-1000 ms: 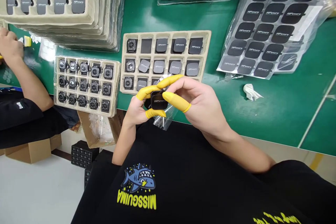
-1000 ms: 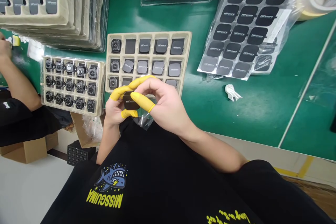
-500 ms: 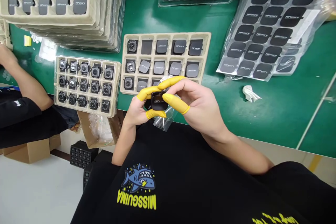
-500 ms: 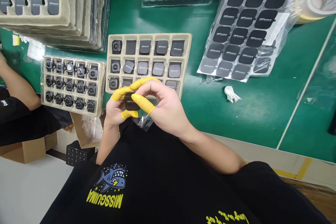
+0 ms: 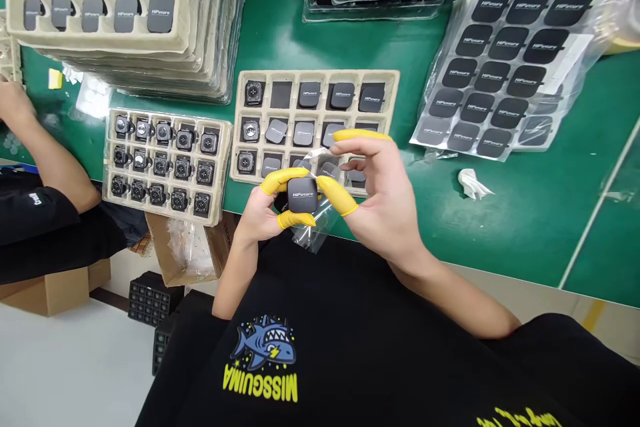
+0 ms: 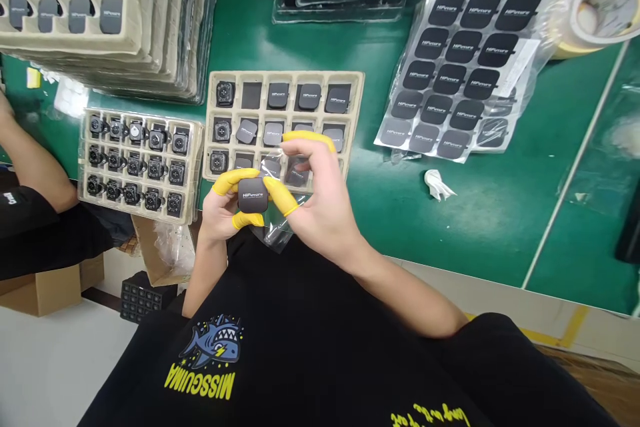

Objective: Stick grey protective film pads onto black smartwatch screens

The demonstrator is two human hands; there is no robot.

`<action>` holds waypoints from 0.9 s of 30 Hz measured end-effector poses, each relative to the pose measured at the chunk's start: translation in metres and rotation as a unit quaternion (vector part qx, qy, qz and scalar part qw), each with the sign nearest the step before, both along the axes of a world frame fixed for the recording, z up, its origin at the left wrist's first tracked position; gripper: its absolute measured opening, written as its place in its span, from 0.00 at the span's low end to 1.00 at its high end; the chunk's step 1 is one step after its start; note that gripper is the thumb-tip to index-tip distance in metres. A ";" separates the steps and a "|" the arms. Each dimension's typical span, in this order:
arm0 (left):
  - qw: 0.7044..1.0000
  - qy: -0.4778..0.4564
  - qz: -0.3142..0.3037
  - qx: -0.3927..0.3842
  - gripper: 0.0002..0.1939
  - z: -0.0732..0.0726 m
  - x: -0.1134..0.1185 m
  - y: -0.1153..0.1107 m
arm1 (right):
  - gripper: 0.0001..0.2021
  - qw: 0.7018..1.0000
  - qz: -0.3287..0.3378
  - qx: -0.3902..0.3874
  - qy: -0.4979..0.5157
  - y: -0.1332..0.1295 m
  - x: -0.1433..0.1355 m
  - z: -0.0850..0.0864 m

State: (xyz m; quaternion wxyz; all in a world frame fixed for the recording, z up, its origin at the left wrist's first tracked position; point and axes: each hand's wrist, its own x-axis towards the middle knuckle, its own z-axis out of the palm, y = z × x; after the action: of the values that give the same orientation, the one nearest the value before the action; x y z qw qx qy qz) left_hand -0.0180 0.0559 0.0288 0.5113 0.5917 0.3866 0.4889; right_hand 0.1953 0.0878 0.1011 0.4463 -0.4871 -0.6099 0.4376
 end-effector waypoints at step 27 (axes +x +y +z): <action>0.996 0.055 0.059 -0.048 0.37 0.012 -0.008 -0.019 | 0.17 0.951 0.212 -0.226 0.016 0.018 -0.020 -0.012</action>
State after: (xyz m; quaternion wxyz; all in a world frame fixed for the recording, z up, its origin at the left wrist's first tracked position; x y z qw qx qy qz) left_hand -0.0258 0.0369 0.0404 0.4873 0.5685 0.4714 0.4660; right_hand 0.1749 0.1058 0.0892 0.2310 -0.4278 -0.5770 0.6563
